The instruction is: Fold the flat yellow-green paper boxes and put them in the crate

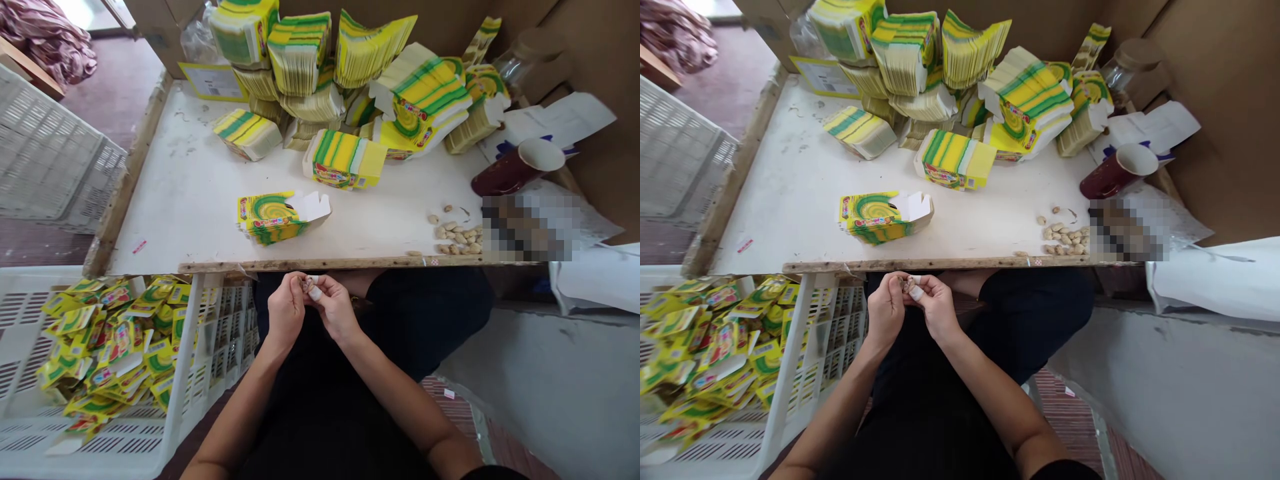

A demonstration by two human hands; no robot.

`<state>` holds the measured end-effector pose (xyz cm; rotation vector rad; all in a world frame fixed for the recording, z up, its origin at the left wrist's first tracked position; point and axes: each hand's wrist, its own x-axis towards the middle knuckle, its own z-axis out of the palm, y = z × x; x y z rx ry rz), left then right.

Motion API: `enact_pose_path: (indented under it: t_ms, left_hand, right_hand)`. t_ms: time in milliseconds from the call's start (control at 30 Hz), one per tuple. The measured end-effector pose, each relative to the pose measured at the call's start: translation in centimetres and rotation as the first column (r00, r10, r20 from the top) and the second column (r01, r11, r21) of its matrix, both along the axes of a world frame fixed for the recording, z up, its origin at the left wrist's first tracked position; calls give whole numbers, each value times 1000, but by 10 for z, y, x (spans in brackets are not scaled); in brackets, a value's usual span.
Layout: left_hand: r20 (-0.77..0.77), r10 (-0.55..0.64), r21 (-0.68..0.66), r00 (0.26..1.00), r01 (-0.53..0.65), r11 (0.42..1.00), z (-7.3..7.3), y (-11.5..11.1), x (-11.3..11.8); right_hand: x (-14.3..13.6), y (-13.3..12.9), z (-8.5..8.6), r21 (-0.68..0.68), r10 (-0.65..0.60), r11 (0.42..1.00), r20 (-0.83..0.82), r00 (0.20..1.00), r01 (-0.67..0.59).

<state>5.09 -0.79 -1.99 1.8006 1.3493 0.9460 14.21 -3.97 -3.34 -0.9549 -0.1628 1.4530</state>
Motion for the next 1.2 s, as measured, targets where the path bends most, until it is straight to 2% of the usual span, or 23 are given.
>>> enact_pose_path:
  t_ms: [133, 200, 233, 267, 300, 367, 400, 433, 467, 500, 567, 633, 733, 800, 867, 933, 1000, 1100, 1200]
  left_hand:
    - [185, 70, -232, 980, -26, 972, 3, 2, 1]
    - [272, 115, -348, 956, -14, 938, 4, 5, 1]
    - [316, 137, -402, 939, 1, 916, 3, 6, 2]
    - [362, 162, -458, 918, 24, 889, 2, 8, 2]
    - [409, 194, -516, 892, 51, 855, 1, 9, 3]
    - [490, 266, -624, 830, 121, 772, -2, 12, 4]
    - [517, 303, -667, 800, 155, 729, -4, 13, 5]
    - [535, 337, -702, 775, 185, 688, -5, 14, 6]
    - [545, 366, -727, 754, 207, 655, -6, 14, 6]
    - [550, 389, -743, 739, 221, 631, -7, 15, 7]
    - [552, 419, -762, 721, 231, 605, -7, 14, 9]
    - [554, 431, -767, 712, 234, 598, -7, 13, 10]
    - [563, 420, -757, 712, 239, 609, -8, 11, 11]
    - [565, 390, -736, 727, 229, 637, -9, 10, 11]
    - [555, 350, -693, 755, 186, 697, -11, 9, 11]
    - [530, 308, -628, 790, 121, 769, -12, 8, 10]
    - [497, 277, -575, 822, 73, 815, -13, 6, 8]
    - [476, 261, -578, 840, 75, 813, -10, 3, 7]
    - [525, 322, -650, 788, 127, 749, -3, -4, 9]
  right_hand:
    - [2, 1, -9, 26, 35, 999, 7, 999, -35]
    - [4, 0, -10, 68, 36, 997, 150, 988, -47]
    - [6, 0, -10, 104, 20, 993, 279, 960, -51]
    - [8, -2, -9, 156, -9, 986, 437, 899, -66]
    - [11, -3, -7, 218, -53, 971, 602, 797, -100]
    - [17, -5, -4, 313, -161, 923, 843, 514, -223]
    - [20, -6, -2, 329, -206, 899, 901, 383, -291]
    - [23, -6, -1, 325, -230, 881, 930, 287, -345]
    - [26, -7, -1, 312, -238, 873, 943, 231, -375]
    - [28, -6, -1, 298, -231, 874, 950, 210, -385]
    - [31, -6, -2, 268, -176, 892, 948, 266, -364]
    - [32, -4, -5, 225, -70, 924, 895, 441, -309]
    - [31, -3, -9, 145, 91, 959, 654, 751, -243]
    - [30, -3, -10, 119, 126, 970, 496, 859, -211]
    - [28, -3, -9, 99, 120, 979, 416, 901, -176]
    - [26, -4, -8, 75, 99, 988, 383, 919, -137]
    - [23, -4, -7, 49, 75, 994, 370, 926, -100]
    - [20, -5, -6, 23, 55, 997, 379, 924, -69]
    - [28, -9, -1, 32, -4, 999, 435, 901, -11]
